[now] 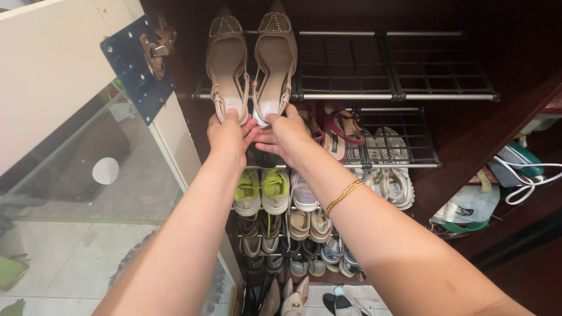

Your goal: The person sits on the floor in front of a shoe rack, wipes a pair of maroon heels with a purple cloth, then places them on the rack. They continue by picking up and placing other shoes, including black heels and beige flats, onto the rack.

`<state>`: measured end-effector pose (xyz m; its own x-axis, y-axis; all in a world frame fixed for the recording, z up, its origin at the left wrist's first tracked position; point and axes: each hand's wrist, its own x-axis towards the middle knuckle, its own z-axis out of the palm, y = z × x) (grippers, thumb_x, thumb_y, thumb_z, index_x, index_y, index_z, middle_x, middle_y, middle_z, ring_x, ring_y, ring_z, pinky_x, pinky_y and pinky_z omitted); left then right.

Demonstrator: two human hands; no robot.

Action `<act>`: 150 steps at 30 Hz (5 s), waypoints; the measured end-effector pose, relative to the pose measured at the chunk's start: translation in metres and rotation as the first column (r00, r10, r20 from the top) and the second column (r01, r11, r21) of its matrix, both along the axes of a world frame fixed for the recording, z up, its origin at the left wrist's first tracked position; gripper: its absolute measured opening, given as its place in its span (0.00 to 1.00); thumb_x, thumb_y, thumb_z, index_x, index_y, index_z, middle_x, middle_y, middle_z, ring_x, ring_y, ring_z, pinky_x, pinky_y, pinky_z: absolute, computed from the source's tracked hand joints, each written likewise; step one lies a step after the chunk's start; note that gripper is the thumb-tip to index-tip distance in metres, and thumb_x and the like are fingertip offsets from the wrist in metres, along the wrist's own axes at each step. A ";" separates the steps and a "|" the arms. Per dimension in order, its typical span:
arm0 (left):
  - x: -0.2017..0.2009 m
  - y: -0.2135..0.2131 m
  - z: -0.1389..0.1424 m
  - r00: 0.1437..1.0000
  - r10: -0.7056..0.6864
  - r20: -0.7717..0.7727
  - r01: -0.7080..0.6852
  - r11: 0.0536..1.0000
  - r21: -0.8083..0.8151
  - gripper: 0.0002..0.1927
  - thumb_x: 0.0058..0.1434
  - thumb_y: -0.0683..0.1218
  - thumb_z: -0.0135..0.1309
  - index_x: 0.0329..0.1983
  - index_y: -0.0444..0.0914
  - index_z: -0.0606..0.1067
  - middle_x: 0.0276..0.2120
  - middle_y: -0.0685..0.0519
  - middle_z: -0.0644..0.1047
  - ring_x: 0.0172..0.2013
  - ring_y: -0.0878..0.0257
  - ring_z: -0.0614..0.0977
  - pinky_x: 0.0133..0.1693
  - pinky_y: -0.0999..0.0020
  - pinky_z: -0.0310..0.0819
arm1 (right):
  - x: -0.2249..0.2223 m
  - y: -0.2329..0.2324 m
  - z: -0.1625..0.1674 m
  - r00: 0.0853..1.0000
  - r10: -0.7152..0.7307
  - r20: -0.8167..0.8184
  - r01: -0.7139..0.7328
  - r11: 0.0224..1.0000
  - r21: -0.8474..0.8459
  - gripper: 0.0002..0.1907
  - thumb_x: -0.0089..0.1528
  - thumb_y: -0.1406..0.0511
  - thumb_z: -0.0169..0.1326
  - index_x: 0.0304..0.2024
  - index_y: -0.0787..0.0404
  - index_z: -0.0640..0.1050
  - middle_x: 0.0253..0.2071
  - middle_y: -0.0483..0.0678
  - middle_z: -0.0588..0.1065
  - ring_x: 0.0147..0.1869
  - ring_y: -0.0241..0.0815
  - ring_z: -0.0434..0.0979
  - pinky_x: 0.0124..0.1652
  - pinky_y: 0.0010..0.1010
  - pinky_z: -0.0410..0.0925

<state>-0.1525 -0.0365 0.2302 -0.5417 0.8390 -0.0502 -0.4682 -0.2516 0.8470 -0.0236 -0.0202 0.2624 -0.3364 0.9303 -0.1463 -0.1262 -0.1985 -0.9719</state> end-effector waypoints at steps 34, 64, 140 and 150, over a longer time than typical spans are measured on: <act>-0.060 0.038 0.098 0.975 -0.025 -0.219 -0.020 0.979 -0.204 0.23 0.65 0.59 0.48 0.52 0.37 0.73 0.35 0.50 0.86 0.20 0.67 0.72 0.24 0.69 0.71 | -0.024 0.075 0.064 0.946 0.135 -0.294 -0.131 0.991 0.033 0.16 0.66 0.59 0.47 0.46 0.66 0.72 0.34 0.50 0.76 0.35 0.44 0.79 0.42 0.43 0.78; -0.001 -0.010 0.078 0.978 -0.144 -0.150 0.114 0.975 -0.189 0.34 0.65 0.62 0.43 0.71 0.45 0.56 0.52 0.50 0.78 0.35 0.57 0.82 0.37 0.61 0.78 | 0.031 0.017 0.046 0.954 0.208 -0.218 -0.229 0.970 -0.076 0.35 0.64 0.48 0.48 0.71 0.47 0.55 0.52 0.51 0.74 0.48 0.48 0.77 0.47 0.45 0.76; 0.066 -0.307 -0.504 0.407 -0.896 -0.176 0.145 0.254 -0.956 0.31 0.60 0.43 0.50 0.68 0.35 0.64 0.33 0.42 0.81 0.27 0.54 0.85 0.36 0.60 0.81 | 0.258 -0.228 -0.551 0.379 0.671 0.638 -0.200 0.732 -0.651 0.17 0.63 0.63 0.53 0.54 0.56 0.77 0.37 0.51 0.81 0.29 0.44 0.83 0.24 0.34 0.70; 0.063 -0.286 -0.621 0.309 -0.882 -0.356 -0.011 0.371 -0.928 0.45 0.59 0.44 0.52 0.77 0.41 0.46 0.68 0.33 0.57 0.64 0.35 0.68 0.64 0.53 0.65 | 0.244 -0.217 -0.657 0.316 0.682 0.659 -0.135 0.720 -0.681 0.17 0.64 0.64 0.53 0.55 0.55 0.77 0.42 0.47 0.81 0.36 0.43 0.84 0.31 0.35 0.75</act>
<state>-0.0899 -0.3228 -0.3906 -0.2239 0.7748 -0.5913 0.6636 0.5655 0.4897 0.2201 -0.2370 -0.3947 -0.0944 0.4216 -0.9018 0.8996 -0.3519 -0.2587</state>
